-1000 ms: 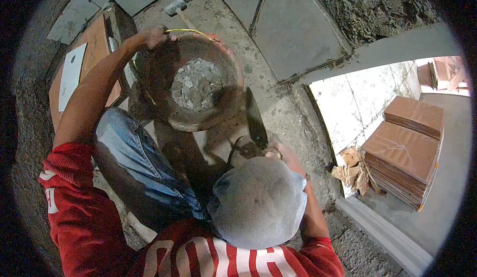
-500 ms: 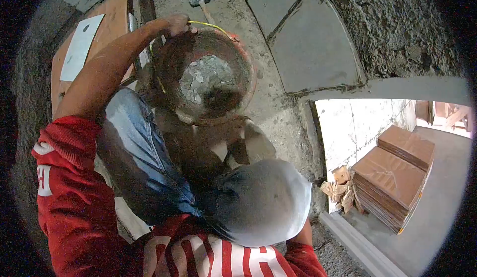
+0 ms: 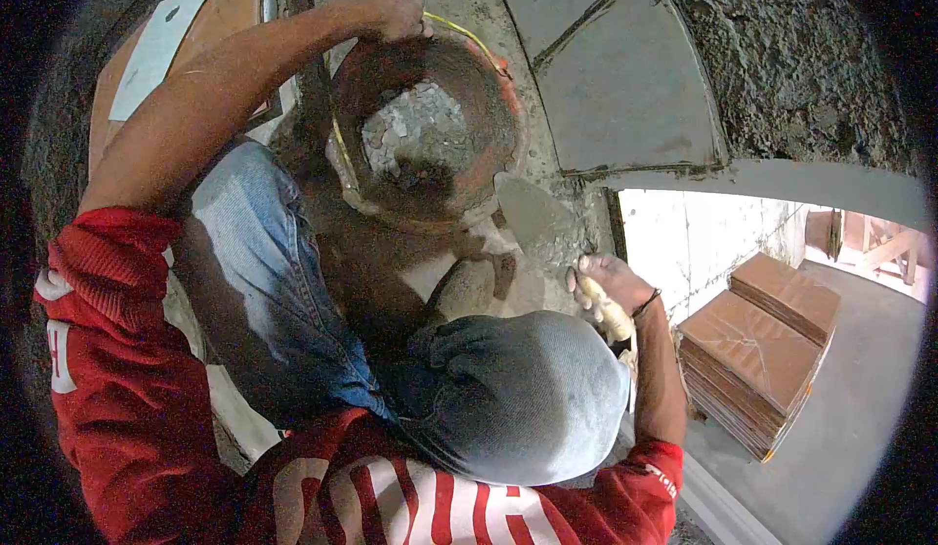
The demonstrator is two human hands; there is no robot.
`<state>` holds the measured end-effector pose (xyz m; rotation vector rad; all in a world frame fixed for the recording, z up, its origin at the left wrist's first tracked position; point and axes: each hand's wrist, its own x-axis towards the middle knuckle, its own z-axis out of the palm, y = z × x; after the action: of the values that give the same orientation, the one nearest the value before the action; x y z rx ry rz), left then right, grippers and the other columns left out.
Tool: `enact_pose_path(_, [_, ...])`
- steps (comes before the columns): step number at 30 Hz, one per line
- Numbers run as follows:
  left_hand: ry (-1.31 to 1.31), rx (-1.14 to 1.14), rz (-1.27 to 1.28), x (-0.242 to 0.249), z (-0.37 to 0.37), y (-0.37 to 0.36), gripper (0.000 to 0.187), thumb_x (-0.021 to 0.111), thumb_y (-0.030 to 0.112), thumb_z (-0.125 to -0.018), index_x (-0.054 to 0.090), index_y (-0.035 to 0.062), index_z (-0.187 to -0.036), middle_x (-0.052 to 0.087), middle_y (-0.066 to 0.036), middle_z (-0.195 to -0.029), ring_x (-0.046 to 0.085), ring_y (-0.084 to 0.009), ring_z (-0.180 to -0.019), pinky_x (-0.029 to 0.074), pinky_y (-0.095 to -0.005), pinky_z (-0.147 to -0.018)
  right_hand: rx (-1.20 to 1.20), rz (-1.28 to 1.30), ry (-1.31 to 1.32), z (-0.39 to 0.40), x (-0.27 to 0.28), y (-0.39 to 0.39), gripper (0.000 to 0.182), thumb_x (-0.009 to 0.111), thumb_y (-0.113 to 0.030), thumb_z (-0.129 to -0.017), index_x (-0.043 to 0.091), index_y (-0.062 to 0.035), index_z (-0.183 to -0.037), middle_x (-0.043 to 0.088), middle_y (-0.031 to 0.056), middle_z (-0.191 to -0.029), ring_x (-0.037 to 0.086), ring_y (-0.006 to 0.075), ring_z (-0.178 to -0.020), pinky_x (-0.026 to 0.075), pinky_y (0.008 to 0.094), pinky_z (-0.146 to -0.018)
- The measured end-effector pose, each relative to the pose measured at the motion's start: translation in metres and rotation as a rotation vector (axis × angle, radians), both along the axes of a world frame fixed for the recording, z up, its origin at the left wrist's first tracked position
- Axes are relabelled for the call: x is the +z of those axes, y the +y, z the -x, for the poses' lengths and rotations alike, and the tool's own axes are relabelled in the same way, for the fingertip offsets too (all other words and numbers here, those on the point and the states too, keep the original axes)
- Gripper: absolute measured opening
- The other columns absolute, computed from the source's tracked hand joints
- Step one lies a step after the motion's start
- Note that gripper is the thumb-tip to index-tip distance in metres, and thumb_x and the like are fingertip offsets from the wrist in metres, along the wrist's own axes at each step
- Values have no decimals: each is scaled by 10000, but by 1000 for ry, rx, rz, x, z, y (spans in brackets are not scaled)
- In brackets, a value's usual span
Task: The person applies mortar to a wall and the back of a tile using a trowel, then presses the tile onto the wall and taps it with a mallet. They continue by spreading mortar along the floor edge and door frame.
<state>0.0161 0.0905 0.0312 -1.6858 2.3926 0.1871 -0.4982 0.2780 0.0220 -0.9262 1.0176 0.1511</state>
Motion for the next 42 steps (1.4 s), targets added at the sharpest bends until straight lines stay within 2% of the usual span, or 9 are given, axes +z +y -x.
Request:
enact_pose_path(7, [-53,-135,19,17,45,4,492,599,492,-1006,779,42,-924,740,-214,-870,730,-409,-854,571,-529,-762,189,-240,228,-25,24,-23,650,458,-635,-1057,669,-21,-1022,548,16,-673,530,111,-525,472,276,-425])
enact_pose_path(11, [-32,-169,29,7,55,-6,447,615,454,-991,774,47,-897,722,-212,-812,717,-424,-793,564,-543,-734,56,-574,8,1,-58,-1,580,482,-550,-1082,677,-4,-1070,637,50,-725,631,161,-625,548,296,-549])
enact_pose_path(13, [53,-266,125,-32,34,-29,432,652,440,-955,756,25,-895,716,-216,-794,714,-433,-769,563,-544,-705,227,-118,166,-46,-13,17,498,513,-478,-1094,664,-6,-1136,711,70,-895,680,180,-730,571,312,-623])
enact_pose_path(15, [57,-184,97,-44,23,-29,429,669,433,-938,747,14,-887,715,-227,-794,719,-430,-777,565,-539,-696,594,462,34,-12,-81,39,424,546,-413,-1091,642,-15,-1202,728,96,-1070,702,176,-803,578,333,-657])
enact_pose_path(20, [104,-39,-18,4,27,-1,428,690,414,-921,727,-6,-847,710,-258,-796,726,-423,-783,567,-528,-683,45,163,-194,-23,-19,32,223,706,-113,-970,574,-58,-1141,609,31,-924,630,138,-727,608,310,-658])
enact_pose_path(30, [182,-186,-46,-11,31,-24,324,703,313,-923,753,-6,-928,735,-229,-845,738,-403,-824,584,-529,-737,353,198,237,-22,73,-61,301,670,-160,-1005,551,-22,-1244,605,28,-774,576,119,-592,525,292,-518])
enact_pose_path(36, [84,-165,24,36,63,11,301,695,299,-911,759,8,-955,744,-229,-877,740,-402,-839,591,-520,-757,484,5,382,-48,53,-52,259,667,-231,-1009,607,-28,-1159,580,21,-754,584,133,-638,505,293,-519])
enact_pose_path(39, [55,-139,8,33,59,9,300,694,298,-905,755,9,-958,740,-240,-891,734,-414,-846,588,-519,-768,226,-293,68,-34,6,-20,219,697,-199,-982,586,-46,-1093,528,0,-745,521,119,-583,457,276,-468])
enact_pose_path(42, [63,-99,2,3,35,-7,351,666,357,-929,765,22,-956,742,-232,-918,732,-412,-899,586,-517,-797,160,-62,-245,-19,-55,30,193,716,-165,-933,606,-44,-1034,558,10,-790,558,137,-698,468,287,-599])
